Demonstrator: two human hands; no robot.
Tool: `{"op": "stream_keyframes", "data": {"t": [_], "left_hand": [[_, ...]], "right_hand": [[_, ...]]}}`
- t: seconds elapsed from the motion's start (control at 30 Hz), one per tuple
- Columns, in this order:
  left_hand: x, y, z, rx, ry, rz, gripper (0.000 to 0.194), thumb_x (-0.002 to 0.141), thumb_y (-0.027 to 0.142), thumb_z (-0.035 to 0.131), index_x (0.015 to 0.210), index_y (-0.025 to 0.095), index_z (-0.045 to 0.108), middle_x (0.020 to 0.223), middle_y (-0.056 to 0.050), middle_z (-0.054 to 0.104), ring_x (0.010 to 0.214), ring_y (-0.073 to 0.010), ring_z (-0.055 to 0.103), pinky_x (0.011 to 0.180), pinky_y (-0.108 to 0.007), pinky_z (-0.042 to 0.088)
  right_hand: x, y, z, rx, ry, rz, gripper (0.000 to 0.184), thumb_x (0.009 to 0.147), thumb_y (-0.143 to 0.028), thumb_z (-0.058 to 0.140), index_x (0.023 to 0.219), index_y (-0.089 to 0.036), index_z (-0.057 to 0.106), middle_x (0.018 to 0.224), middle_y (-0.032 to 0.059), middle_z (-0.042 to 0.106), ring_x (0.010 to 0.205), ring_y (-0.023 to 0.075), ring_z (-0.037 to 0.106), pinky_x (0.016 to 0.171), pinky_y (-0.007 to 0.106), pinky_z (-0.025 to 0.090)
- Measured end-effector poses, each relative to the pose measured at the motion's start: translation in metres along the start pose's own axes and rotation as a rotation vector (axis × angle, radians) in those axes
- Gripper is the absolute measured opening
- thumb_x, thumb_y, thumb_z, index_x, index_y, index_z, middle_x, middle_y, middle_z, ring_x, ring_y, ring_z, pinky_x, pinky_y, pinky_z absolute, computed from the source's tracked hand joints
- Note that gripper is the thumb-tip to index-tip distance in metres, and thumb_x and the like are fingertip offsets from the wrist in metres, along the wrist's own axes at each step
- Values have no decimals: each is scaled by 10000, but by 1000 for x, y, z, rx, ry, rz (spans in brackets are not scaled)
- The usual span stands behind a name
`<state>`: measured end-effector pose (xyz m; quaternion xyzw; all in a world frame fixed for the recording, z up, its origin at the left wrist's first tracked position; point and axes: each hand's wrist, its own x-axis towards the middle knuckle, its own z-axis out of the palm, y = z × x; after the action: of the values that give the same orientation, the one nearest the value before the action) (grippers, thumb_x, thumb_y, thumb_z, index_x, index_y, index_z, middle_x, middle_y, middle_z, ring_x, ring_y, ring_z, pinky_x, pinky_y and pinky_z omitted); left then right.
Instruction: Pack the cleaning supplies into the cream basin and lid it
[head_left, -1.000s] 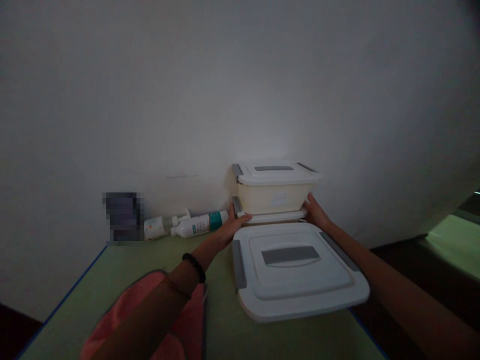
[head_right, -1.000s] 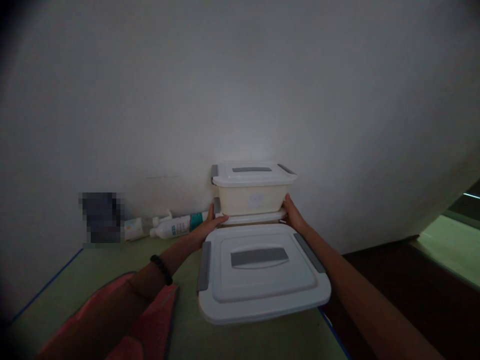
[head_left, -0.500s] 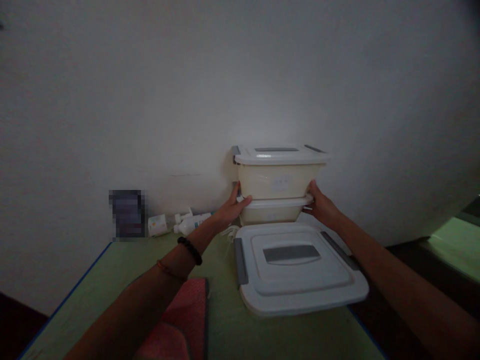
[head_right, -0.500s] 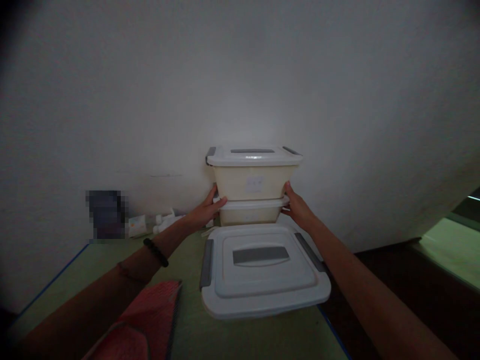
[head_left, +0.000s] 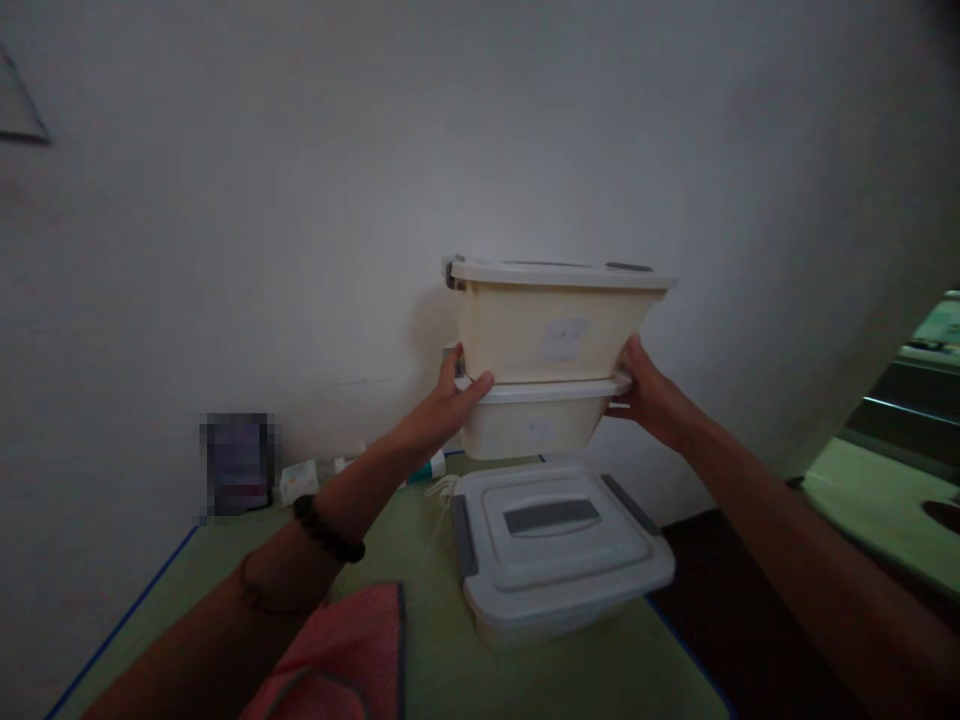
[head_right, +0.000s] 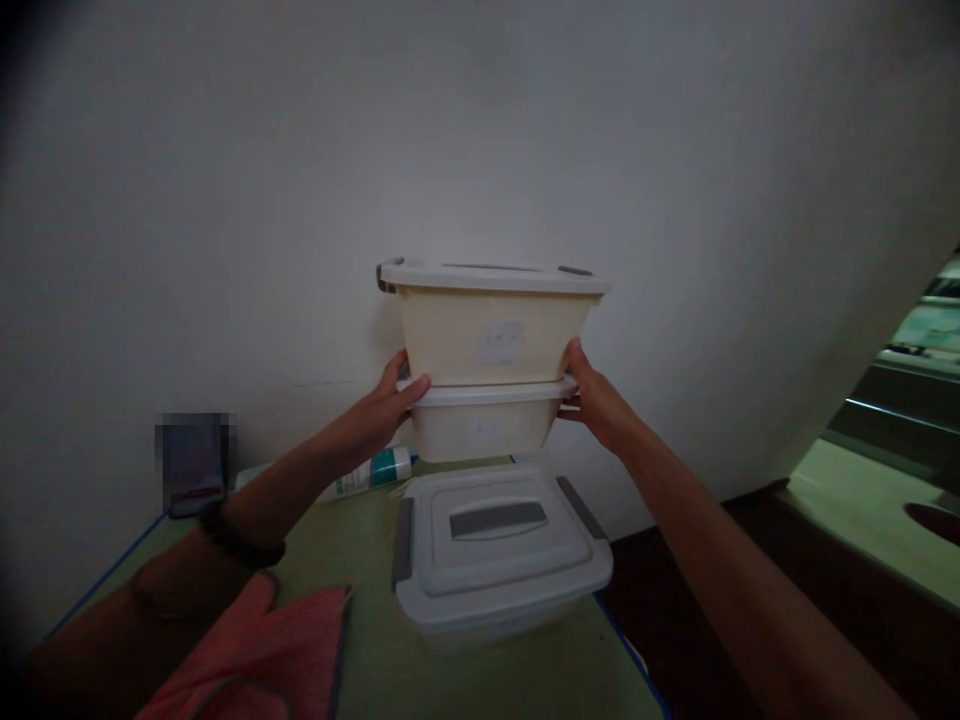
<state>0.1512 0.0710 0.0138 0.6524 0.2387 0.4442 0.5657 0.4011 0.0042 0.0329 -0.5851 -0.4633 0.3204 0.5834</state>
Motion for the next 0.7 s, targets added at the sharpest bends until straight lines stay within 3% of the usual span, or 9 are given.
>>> {"op": "stream_keyframes", "data": {"t": [0.23,0.3,0.47,0.6,0.7], "left_hand": [[-42,13,11,13,36,-85,883,740,449,638,1445,296,130,1385,-84,449,1309,-327,341,1051,-488,290],[-58,10,16,-4,55,-94,923,705,452,666,1445,293,137,1413,-89,412,1284,-340,374,1057,-509,275],[-92,-1,22,-4,-98,-101,897,755,398,635,1454,278,86,1466,-62,342,1318,-302,333,1071,-450,304],[-103,-9,23,73,-114,-29,878,791,393,608,1452,303,37,1494,-49,286,1337,-305,299,1067,-450,318],[-109,-27,25,178,-82,36,935,798,407,600,1434,354,-83,1515,-35,228,1350,-282,278,1082,-451,292]], "right_hand": [[-51,-15,-14,-56,29,6,662,804,-725,252,1109,-269,622,1068,95,675,966,310,610,800,496,501],[-65,-9,-19,-50,44,4,647,813,-713,255,1096,-269,631,1044,99,685,979,316,607,799,500,499],[-87,20,-28,-40,112,55,663,822,-709,215,1068,-265,641,1079,98,677,981,306,613,767,464,519],[-90,31,-30,-26,154,58,725,819,-720,123,1160,-287,594,1159,76,643,960,280,625,751,436,527],[-91,36,-31,-4,182,48,699,821,-718,127,1282,-335,488,1176,58,638,934,265,643,745,424,524]]}}
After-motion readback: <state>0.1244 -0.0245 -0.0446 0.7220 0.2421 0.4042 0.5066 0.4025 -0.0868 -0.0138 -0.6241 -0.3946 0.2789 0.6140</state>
